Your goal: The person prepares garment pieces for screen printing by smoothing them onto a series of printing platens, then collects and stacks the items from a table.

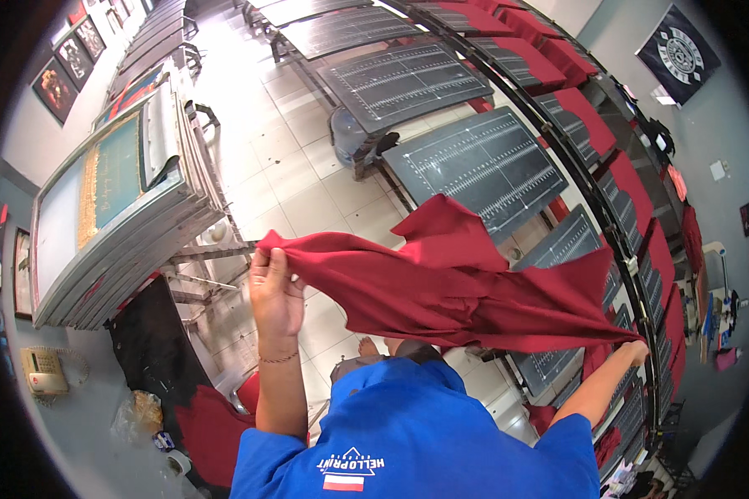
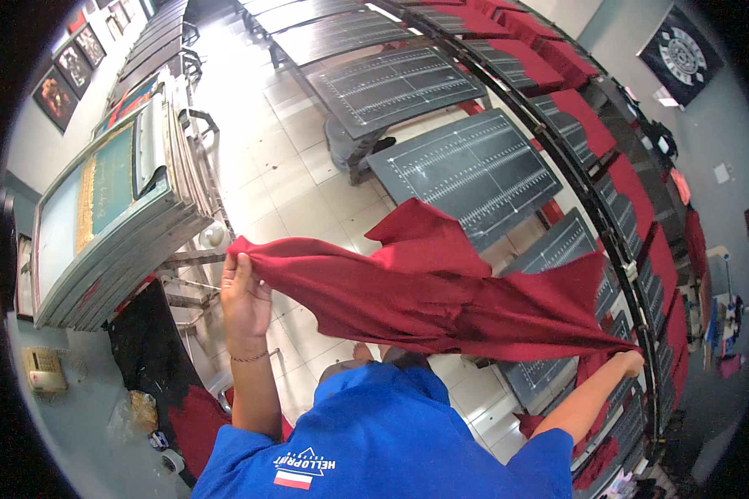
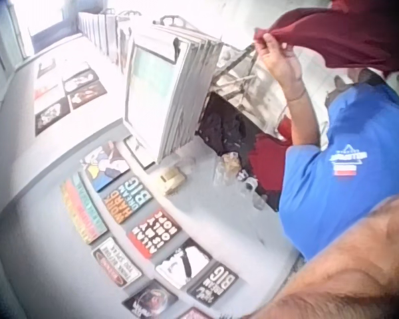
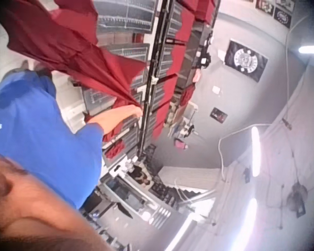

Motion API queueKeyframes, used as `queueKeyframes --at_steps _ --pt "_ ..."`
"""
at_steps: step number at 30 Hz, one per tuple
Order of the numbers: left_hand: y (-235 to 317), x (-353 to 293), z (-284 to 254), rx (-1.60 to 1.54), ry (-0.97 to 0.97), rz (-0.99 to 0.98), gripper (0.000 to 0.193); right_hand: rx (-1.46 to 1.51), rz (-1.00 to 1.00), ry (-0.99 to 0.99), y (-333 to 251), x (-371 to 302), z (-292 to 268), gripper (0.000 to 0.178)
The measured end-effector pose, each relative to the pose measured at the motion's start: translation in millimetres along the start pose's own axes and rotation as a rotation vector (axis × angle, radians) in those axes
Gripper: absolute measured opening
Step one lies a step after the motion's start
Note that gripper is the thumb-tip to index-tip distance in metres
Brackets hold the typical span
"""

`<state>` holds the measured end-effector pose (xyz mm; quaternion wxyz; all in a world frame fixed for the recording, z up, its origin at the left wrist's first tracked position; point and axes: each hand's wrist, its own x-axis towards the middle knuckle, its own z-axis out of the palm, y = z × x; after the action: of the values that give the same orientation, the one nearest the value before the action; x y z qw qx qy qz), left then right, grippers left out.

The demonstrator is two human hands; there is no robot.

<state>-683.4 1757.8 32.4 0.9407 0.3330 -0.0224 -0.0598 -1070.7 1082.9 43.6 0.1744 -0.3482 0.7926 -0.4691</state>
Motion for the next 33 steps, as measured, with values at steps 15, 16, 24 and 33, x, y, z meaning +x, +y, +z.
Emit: queueKeyframes --at_steps 15,16,24,33 --pt "-57.7 87.3 103.0 0.287 0.027 -0.03 0.007 0.431 -1.305 -1.844 -48.4 -589.7 -16.9 0.015" --pt "-59.1 93.7 103.6 0.311 0.044 -0.017 0.007 0.475 -1.302 -1.861 -48.7 -594.8 -5.7 0.015" --pt "-54.1 159.0 105.9 0.428 0.191 0.118 0.011 0.554 -1.264 -2.044 -69.9 -647.9 51.6 0.015" --pt "-49.6 266.3 73.1 0.698 0.07 0.355 0.021 0.847 -0.535 -2.078 -106.3 -665.0 118.2 0.011"
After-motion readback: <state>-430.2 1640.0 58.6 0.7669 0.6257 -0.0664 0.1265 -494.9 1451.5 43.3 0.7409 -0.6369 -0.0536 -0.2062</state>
